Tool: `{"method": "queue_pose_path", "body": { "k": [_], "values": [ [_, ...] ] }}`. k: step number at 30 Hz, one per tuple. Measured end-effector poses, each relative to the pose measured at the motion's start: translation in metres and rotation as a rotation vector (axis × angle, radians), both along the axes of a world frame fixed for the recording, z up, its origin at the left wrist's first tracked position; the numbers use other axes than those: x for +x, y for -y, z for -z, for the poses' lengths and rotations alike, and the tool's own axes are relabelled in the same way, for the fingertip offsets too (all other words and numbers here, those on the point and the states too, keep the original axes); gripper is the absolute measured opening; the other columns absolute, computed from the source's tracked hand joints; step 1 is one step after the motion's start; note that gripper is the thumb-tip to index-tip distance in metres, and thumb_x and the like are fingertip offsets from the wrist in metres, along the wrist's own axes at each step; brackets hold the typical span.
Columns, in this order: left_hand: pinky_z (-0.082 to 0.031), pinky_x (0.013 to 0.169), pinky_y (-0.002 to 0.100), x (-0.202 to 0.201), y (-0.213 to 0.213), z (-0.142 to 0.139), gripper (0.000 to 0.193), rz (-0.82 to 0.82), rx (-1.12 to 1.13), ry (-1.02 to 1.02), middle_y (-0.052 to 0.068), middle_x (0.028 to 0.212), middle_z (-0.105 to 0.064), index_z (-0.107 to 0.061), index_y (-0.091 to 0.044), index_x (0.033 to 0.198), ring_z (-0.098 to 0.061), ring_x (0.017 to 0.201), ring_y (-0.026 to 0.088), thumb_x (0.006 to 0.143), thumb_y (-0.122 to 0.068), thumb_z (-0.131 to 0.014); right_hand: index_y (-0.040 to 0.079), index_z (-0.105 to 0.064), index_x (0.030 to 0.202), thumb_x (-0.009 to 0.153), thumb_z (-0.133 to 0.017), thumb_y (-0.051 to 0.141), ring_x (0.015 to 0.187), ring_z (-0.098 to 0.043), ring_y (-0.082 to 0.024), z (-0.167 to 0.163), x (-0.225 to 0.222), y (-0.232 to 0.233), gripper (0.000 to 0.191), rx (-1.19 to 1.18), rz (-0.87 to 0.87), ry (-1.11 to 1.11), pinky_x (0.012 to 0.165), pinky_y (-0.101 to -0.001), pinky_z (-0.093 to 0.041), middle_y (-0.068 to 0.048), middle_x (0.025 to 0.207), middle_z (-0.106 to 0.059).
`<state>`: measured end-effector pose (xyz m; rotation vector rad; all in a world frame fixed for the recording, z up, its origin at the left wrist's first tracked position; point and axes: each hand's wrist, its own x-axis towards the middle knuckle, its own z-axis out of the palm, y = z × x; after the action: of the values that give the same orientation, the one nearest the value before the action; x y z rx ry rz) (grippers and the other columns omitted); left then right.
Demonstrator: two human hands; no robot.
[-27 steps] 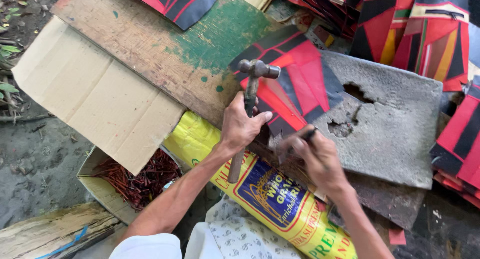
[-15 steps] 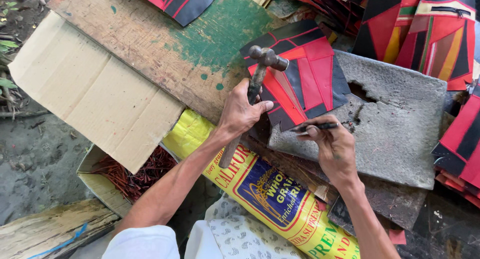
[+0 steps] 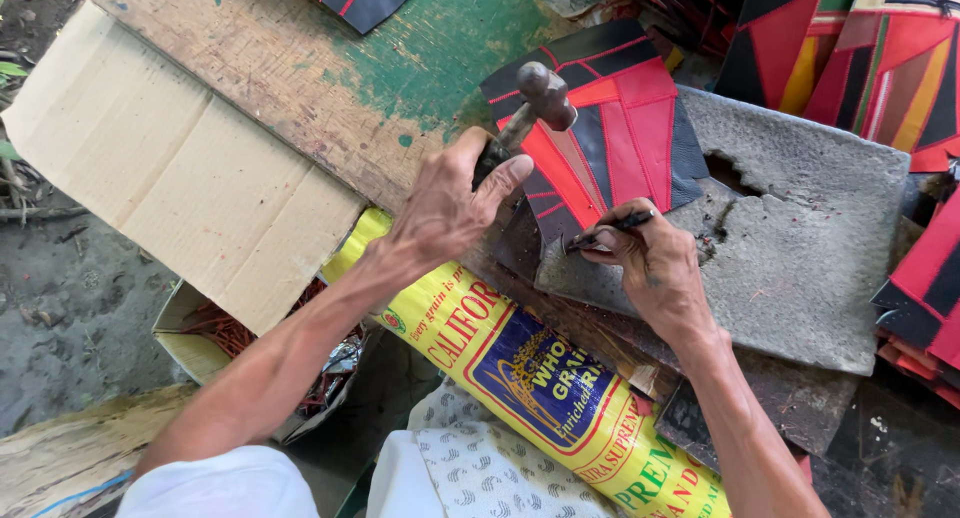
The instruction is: The person places a red and black fabric panel on a stone slab, positions a metal punch on its edge, and strikes the punch with a ball-peen hammer to pierce holes. They move finished panels onto a growing stack, pick up new panels, and repeat the punching along each edge.
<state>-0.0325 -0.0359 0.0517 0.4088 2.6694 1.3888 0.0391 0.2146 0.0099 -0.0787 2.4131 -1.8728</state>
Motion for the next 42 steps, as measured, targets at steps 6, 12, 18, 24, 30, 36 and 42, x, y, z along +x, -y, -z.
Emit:
{"method": "queue_pose_path", "body": {
  "k": [6, 12, 18, 24, 30, 36, 42],
  "values": [
    [-0.046, 0.052, 0.043, 0.014, 0.006, -0.038, 0.047, 0.156, -0.048, -0.026, 0.011, 0.062, -0.06, -0.055, -0.003, 0.088, -0.061, 0.055, 0.024, 0.101, -0.047, -0.063, -0.006, -0.059, 0.104, 0.103, -0.055, -0.001, 0.093, -0.077, -0.016, -0.004, 0.001, 0.002, 0.007, 0.02, -0.009, 0.004, 0.082, -0.0322, -0.062, -0.011, 0.093, -0.075],
    [-0.044, 0.05, 0.043, 0.027, 0.002, -0.059, 0.04, 0.217, -0.031, -0.024, 0.014, 0.06, -0.054, -0.055, -0.002, 0.092, -0.057, 0.051, 0.024, 0.102, -0.04, -0.064, -0.006, -0.06, 0.104, 0.103, -0.058, 0.0, 0.093, -0.076, -0.016, -0.004, 0.002, 0.004, 0.007, 0.045, 0.001, -0.024, 0.082, -0.0308, -0.066, -0.011, 0.091, -0.075],
    [-0.045, 0.051, 0.043, 0.033, 0.002, -0.064, 0.034, 0.266, -0.01, -0.015, 0.014, 0.062, -0.057, -0.056, -0.003, 0.094, -0.062, 0.053, 0.028, 0.103, -0.035, -0.062, -0.004, -0.062, 0.104, 0.103, -0.055, -0.004, 0.092, -0.077, -0.016, -0.007, 0.004, 0.007, 0.007, 0.068, 0.004, -0.079, 0.08, -0.0278, -0.064, -0.011, 0.091, -0.075],
    [-0.045, 0.058, 0.048, 0.03, -0.002, -0.082, 0.032, 0.402, -0.069, -0.297, 0.02, 0.079, -0.061, -0.054, 0.001, 0.095, -0.064, 0.069, 0.038, 0.105, -0.027, -0.064, 0.001, -0.062, 0.102, 0.095, -0.062, -0.004, 0.085, -0.078, -0.023, -0.007, 0.001, 0.003, 0.008, 0.336, -0.095, -0.279, 0.072, -0.0346, -0.058, -0.013, 0.087, -0.076],
    [-0.048, 0.061, 0.047, 0.029, -0.02, -0.128, 0.03, 0.482, 0.016, -0.409, 0.019, 0.083, -0.062, -0.056, 0.002, 0.101, -0.065, 0.069, 0.035, 0.106, -0.025, -0.067, 0.002, -0.065, 0.101, 0.091, -0.062, -0.004, 0.081, -0.071, -0.04, 0.008, -0.003, 0.0, 0.012, 0.376, -0.13, -0.394, 0.069, -0.0447, -0.053, -0.02, 0.085, -0.07],
    [-0.054, 0.065, 0.04, 0.04, -0.035, -0.143, 0.028, 0.48, 0.121, -0.461, 0.017, 0.089, -0.065, -0.05, 0.001, 0.11, -0.07, 0.075, 0.032, 0.115, -0.026, -0.058, -0.001, -0.064, 0.105, 0.094, -0.062, -0.002, 0.091, -0.065, -0.047, 0.008, 0.0, 0.0, 0.011, 0.437, -0.121, -0.405, 0.072, -0.0487, -0.052, -0.025, 0.093, -0.067],
    [-0.051, 0.054, 0.052, 0.033, -0.019, -0.118, 0.032, 0.536, -0.392, -0.085, 0.022, 0.068, -0.066, -0.053, 0.002, 0.099, -0.069, 0.061, 0.041, 0.103, -0.03, -0.057, 0.001, -0.069, 0.112, 0.092, -0.063, 0.0, 0.082, -0.071, -0.041, 0.001, 0.0, 0.003, 0.021, 0.45, -0.101, -0.368, 0.068, -0.0457, -0.054, -0.021, 0.088, -0.071]
  ]
}}
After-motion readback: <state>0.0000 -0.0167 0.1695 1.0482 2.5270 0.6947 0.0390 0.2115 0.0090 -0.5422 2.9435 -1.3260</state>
